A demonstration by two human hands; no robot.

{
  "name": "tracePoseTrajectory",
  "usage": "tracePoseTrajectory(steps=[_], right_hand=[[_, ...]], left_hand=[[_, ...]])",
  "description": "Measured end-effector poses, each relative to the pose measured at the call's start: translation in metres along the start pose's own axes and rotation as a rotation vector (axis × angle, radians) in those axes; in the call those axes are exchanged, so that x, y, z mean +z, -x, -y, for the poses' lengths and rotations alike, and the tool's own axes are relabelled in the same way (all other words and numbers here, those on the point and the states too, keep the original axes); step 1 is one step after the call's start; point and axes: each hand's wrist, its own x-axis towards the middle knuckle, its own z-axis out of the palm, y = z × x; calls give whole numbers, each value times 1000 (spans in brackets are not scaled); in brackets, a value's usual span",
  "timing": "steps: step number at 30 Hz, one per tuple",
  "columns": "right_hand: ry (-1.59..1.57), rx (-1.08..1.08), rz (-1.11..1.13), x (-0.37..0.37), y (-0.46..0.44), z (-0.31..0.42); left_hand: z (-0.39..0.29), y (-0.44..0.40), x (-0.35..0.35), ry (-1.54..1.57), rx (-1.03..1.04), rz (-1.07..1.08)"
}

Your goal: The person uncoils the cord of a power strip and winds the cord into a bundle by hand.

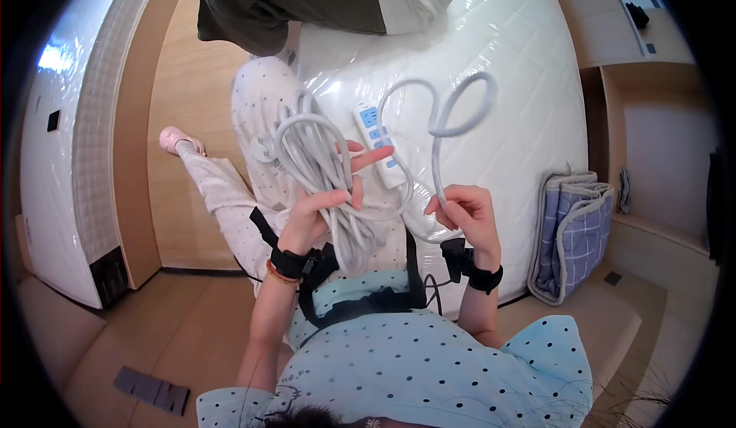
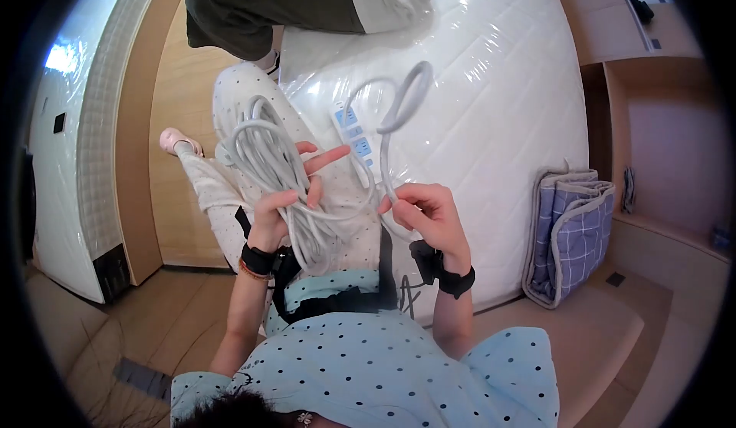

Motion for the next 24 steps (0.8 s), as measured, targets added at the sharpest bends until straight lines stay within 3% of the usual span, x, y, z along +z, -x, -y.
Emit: tracePoseTrajectory(steps=[5, 11, 14, 15, 18, 20, 24], right_hand=[[193, 65, -301, -5, -15, -20], [833, 253, -855, -119, 16, -92], [1860, -107, -1202, -139, 37, -117], [1787, -169, -1260, -131, 33, -109], [1041, -94, -1038, -112, 19, -113], [362, 489, -758, -90, -2, -94], [232, 322, -714, -66, -32, -111]], left_hand=[[-4, 13, -5, 132, 90, -10], [-36, 31, -16, 142, 368, -81], [-51, 35, -22, -10, 465, -186], [-54, 35, -23, -45, 471, -203], [-51, 33, -22, -38, 468, -202], [-47, 32, -16, 7, 471, -206], [-41, 34, -15, 55, 462, -189]])
